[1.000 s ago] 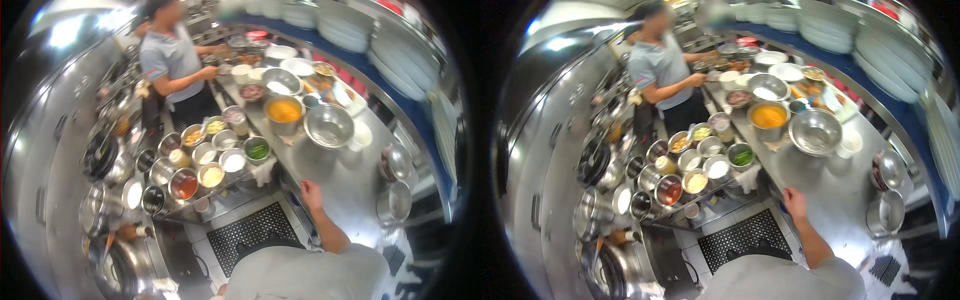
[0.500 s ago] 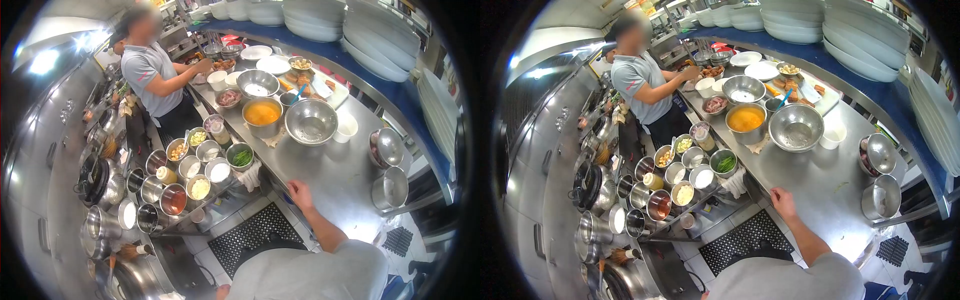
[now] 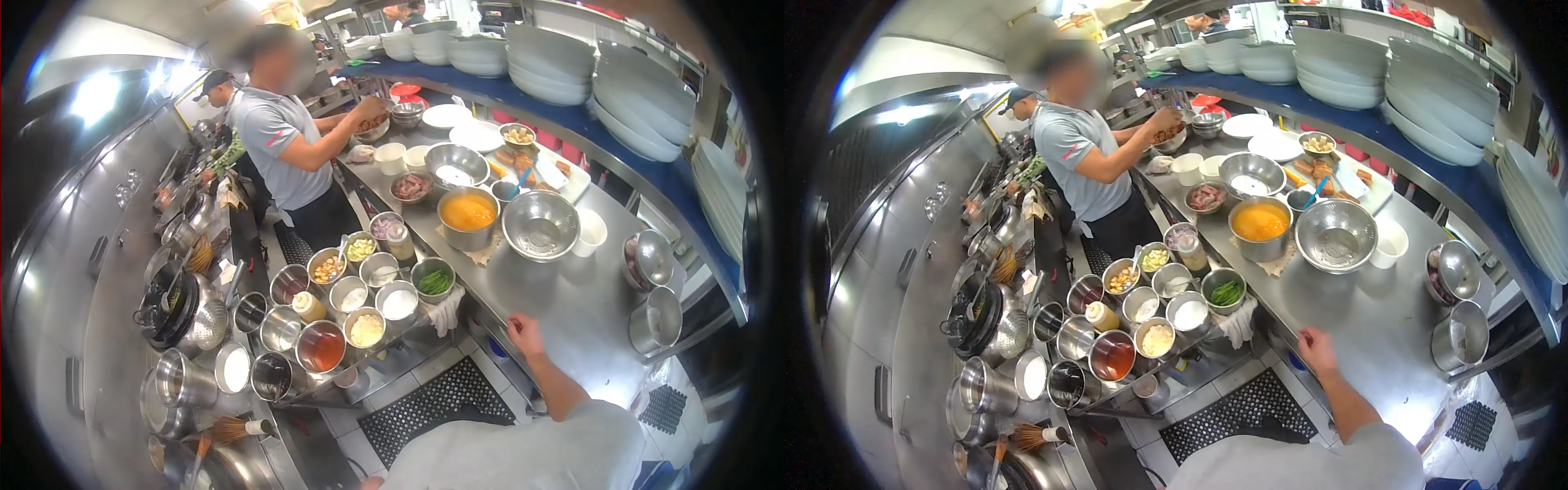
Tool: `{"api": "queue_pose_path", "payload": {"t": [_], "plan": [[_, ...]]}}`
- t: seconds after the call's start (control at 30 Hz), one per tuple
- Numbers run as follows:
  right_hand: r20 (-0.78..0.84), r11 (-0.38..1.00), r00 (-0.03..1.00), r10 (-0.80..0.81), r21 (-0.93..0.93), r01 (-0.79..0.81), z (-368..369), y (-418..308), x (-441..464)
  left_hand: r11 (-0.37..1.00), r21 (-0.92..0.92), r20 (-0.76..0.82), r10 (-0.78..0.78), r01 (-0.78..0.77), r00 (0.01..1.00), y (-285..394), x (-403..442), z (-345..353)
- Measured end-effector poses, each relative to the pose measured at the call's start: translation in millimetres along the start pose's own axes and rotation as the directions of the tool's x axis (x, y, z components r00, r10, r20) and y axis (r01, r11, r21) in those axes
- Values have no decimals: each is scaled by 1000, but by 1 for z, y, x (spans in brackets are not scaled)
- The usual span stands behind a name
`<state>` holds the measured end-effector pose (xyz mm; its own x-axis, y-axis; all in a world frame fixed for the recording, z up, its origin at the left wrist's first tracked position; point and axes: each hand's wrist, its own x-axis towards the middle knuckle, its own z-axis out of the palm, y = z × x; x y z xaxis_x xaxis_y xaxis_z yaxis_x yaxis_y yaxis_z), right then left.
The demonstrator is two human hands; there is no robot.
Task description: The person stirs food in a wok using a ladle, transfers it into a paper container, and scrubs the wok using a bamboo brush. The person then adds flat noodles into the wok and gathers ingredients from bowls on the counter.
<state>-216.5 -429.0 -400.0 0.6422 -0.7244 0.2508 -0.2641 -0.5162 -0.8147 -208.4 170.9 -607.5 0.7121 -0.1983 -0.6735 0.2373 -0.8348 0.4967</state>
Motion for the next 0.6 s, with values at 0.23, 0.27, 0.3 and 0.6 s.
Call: {"api": "queue_pose_path", "payload": {"t": [0.23, 0.27, 0.3, 0.6], "plan": [[0, 1000, 1000, 22, -1, -22, -2, -1, 0, 1000, 1, 17, 17, -17, 1000, -17, 17, -5], [-13, 1000, 1000, -3, -20, 2, -1, 0, 0, 1000, 1, 26, 19, -19, 999, -17, 18, -4], [-25, 999, 999, -25, -38, 24, -1, 1, -2, 1000, 0, 31, 20, -20, 999, -18, 18, -3], [31, 996, 998, 62, -64, -60, -8, -15, -2, 999, -15, 76, 34, -33, 996, -23, 13, 8]]}}
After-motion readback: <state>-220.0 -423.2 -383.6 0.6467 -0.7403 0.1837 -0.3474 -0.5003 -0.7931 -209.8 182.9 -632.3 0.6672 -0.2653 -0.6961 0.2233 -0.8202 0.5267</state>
